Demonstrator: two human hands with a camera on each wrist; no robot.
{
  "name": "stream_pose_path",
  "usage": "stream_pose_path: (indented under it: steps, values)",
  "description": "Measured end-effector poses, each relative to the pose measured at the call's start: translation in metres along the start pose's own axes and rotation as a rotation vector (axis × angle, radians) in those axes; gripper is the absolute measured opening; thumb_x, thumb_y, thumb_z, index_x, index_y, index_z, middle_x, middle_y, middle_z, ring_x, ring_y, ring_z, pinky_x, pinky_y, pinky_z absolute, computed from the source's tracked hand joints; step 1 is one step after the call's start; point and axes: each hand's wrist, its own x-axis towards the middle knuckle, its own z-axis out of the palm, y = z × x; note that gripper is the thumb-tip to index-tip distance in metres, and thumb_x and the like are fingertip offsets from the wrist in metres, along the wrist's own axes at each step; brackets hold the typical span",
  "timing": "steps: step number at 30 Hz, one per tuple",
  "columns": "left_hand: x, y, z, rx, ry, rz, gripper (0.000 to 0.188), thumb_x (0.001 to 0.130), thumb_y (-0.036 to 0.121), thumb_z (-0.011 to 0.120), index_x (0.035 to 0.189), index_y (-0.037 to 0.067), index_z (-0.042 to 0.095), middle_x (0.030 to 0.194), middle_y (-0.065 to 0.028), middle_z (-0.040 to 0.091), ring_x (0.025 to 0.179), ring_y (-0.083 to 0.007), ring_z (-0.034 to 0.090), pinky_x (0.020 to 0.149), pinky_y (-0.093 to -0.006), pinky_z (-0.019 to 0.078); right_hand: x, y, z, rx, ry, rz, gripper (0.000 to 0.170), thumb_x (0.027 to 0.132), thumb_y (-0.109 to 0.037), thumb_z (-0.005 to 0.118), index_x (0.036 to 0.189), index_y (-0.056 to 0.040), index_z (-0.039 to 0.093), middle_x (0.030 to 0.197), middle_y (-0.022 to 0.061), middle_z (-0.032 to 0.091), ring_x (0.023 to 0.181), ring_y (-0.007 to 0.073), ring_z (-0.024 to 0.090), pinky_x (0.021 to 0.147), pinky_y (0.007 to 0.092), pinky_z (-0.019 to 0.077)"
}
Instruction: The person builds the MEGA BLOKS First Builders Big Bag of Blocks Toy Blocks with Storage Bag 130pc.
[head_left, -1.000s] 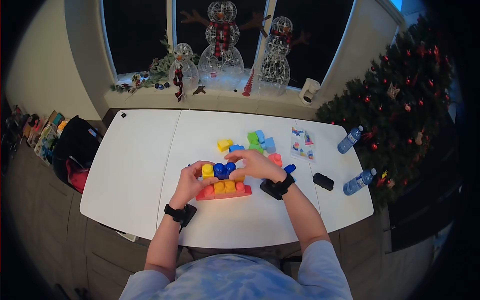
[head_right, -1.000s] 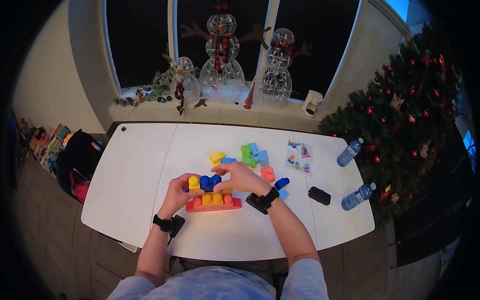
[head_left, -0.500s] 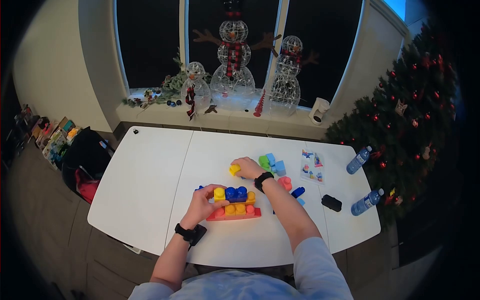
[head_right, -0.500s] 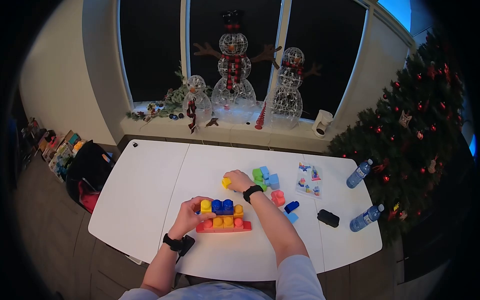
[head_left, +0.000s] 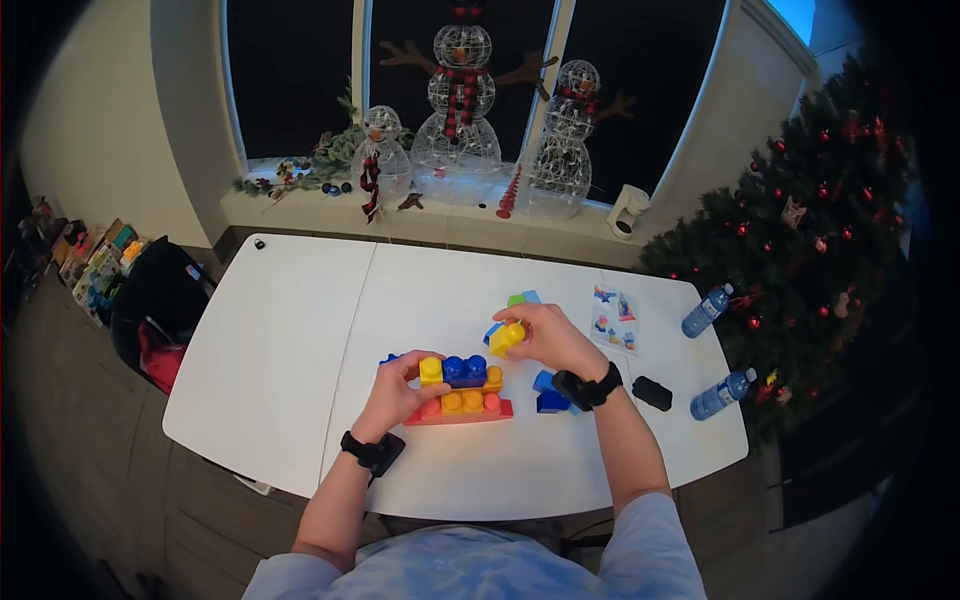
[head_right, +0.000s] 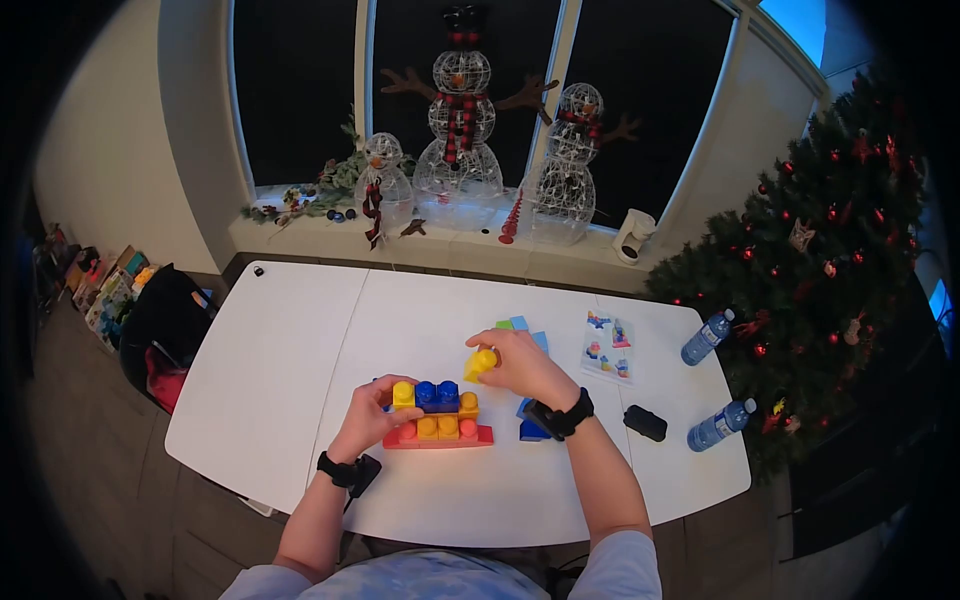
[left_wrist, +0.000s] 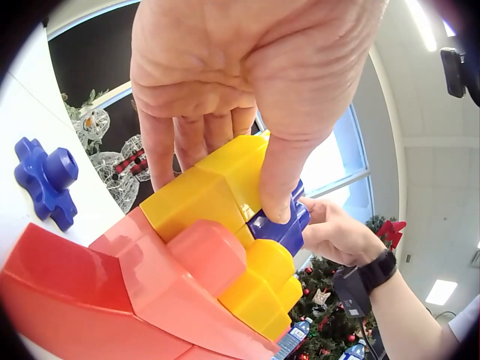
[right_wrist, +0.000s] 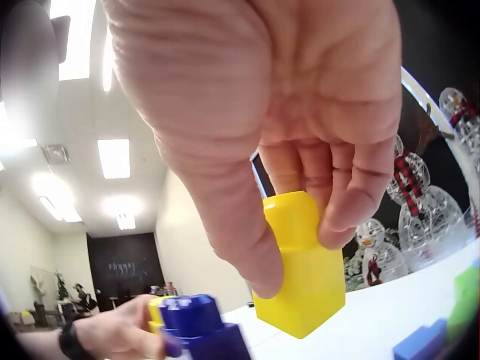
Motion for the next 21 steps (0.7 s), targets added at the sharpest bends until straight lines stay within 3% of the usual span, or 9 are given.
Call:
stream_pose_path:
  steps: [3, 8, 11, 13, 21]
  values:
    - [0.000, 0.000, 0.000, -0.008, -0.002, 0.008, 0.041, 0.084, 0.000, 0.083, 0.120, -0.001, 0.066, 0.112, -0.0065, 0.071, 0.104, -0.0150, 0.069, 0.096, -0.0303, 0.0560, -0.017, -0.003, 0.015, -0.010, -0.038, -0.055, 0.056, 0.078, -0.006, 0.076, 0.132, -0.0083, 0.060, 0.109, 0.0162, 0.070, 0.107, 0.0347, 0.065, 0.093, 0.0416, 0.0528]
    - [0.000, 0.003, 0.000, -0.022, -0.014, -0.005, 0.040, 0.084, 0.000, 0.083, 0.120, -0.001, 0.066, 0.112, -0.0063, 0.071, 0.103, -0.0146, 0.069, 0.096, -0.0301, 0.0565, -0.023, -0.012, 0.033, 0.078, -0.018, -0.042, 0.056, 0.079, -0.008, 0.078, 0.131, -0.0076, 0.059, 0.106, 0.0174, 0.071, 0.101, 0.0353, 0.067, 0.092, 0.0418, 0.0523]
    - [-0.001, 0.005, -0.001, -0.014, -0.015, -0.012, 0.040, 0.084, -0.001, 0.083, 0.120, -0.001, 0.066, 0.112, -0.0061, 0.072, 0.103, -0.0144, 0.069, 0.095, -0.0302, 0.0566, -0.024, -0.009, 0.039, 0.154, -0.013, -0.055, 0.056, 0.078, -0.008, 0.080, 0.130, -0.0069, 0.059, 0.101, 0.0175, 0.072, 0.097, 0.0354, 0.069, 0.090, 0.0405, 0.0521]
    - [-0.001, 0.005, 0.000, -0.012, -0.020, -0.021, 0.040, 0.084, -0.001, 0.083, 0.120, -0.001, 0.065, 0.112, -0.0059, 0.071, 0.103, -0.0143, 0.069, 0.095, -0.0303, 0.0566, -0.027, -0.007, 0.043, 0.045, 0.020, -0.098, 0.051, 0.080, -0.015, 0.084, 0.127, -0.0079, 0.063, 0.104, 0.0139, 0.073, 0.098, 0.0321, 0.069, 0.086, 0.0389, 0.0545]
    - [0.000, 0.001, 0.001, -0.025, 0.011, 0.025, 0.039, 0.082, 0.002, 0.084, 0.117, 0.000, 0.067, 0.109, -0.0088, 0.074, 0.101, -0.0165, 0.072, 0.097, -0.0321, 0.0576, -0.026, 0.005, 0.056, 0.073, 0.065, -0.111, 0.041, 0.078, -0.017, 0.086, 0.113, -0.0039, 0.069, 0.097, 0.0163, 0.072, 0.093, 0.0344, 0.068, 0.081, 0.0395, 0.0532]
